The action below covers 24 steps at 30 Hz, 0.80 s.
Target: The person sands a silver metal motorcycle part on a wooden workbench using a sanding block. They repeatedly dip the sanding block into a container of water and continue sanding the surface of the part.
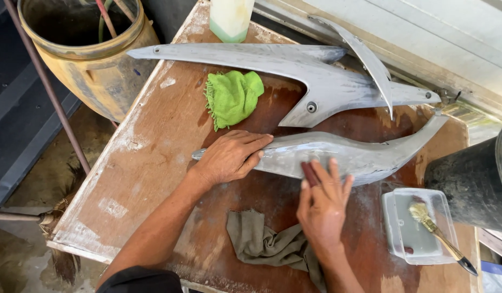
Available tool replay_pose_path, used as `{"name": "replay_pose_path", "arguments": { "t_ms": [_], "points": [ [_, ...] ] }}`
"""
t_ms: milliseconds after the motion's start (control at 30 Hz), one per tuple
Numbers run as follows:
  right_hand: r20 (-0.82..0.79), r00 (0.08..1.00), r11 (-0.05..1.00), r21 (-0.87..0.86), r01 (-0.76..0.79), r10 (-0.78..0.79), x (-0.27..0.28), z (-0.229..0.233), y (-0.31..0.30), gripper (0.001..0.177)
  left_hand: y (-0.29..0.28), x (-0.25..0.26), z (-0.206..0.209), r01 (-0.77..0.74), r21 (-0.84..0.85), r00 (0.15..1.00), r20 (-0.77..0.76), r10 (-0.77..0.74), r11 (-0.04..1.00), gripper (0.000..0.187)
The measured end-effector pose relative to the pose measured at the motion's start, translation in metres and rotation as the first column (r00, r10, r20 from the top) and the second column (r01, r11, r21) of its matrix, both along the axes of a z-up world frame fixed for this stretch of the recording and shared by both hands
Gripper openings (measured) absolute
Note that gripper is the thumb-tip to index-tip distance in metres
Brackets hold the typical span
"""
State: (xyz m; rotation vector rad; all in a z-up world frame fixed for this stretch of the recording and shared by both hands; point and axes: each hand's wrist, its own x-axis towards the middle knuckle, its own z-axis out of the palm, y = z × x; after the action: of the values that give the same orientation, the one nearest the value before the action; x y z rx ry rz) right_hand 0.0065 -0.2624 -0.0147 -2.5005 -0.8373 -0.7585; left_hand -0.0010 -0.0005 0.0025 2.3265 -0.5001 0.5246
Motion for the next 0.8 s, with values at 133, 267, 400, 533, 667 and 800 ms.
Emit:
{"name": "replay_pose_path", "arguments": {
  "t_ms": [133,267,400,533,667,800],
  "points": [
    [-0.025,0.994,0.994,-0.042,-0.105,0.104,-0.018,0.015,0.022,0.012,-0.002,-0.003,0.0,0.025,0.009,1.0,-0.003,-0.025,1.0,0.041],
    [-0.018,0.989,0.98,0.132,-0.146,0.15,0.004,0.02,0.003,0.009,-0.002,0.007,-0.007,0.017,0.057,0.994,0.11,-0.023,0.998,0.044],
    [0.103,0.995,0.986,0.168,-0.008,-0.009,0.018,0.042,-0.025,0.021,-0.028,0.02,-0.044,0.08,0.084,0.964,0.247,-0.099,0.993,0.049],
    [0.099,0.995,0.973,0.231,0.005,-0.029,0.025,0.037,-0.035,0.023,-0.062,0.001,-0.025,0.141,0.162,0.95,0.257,-0.18,0.977,0.051],
    [0.102,0.995,0.962,0.273,-0.03,0.002,0.024,0.035,-0.034,0.023,-0.072,-0.006,-0.013,0.07,0.213,0.959,0.253,-0.124,0.974,0.043],
    [0.114,0.993,0.95,0.304,-0.072,0.038,0.029,0.035,-0.034,0.018,-0.065,-0.007,-0.005,0.021,0.191,0.964,0.255,-0.07,0.981,0.039]
  ]
}}
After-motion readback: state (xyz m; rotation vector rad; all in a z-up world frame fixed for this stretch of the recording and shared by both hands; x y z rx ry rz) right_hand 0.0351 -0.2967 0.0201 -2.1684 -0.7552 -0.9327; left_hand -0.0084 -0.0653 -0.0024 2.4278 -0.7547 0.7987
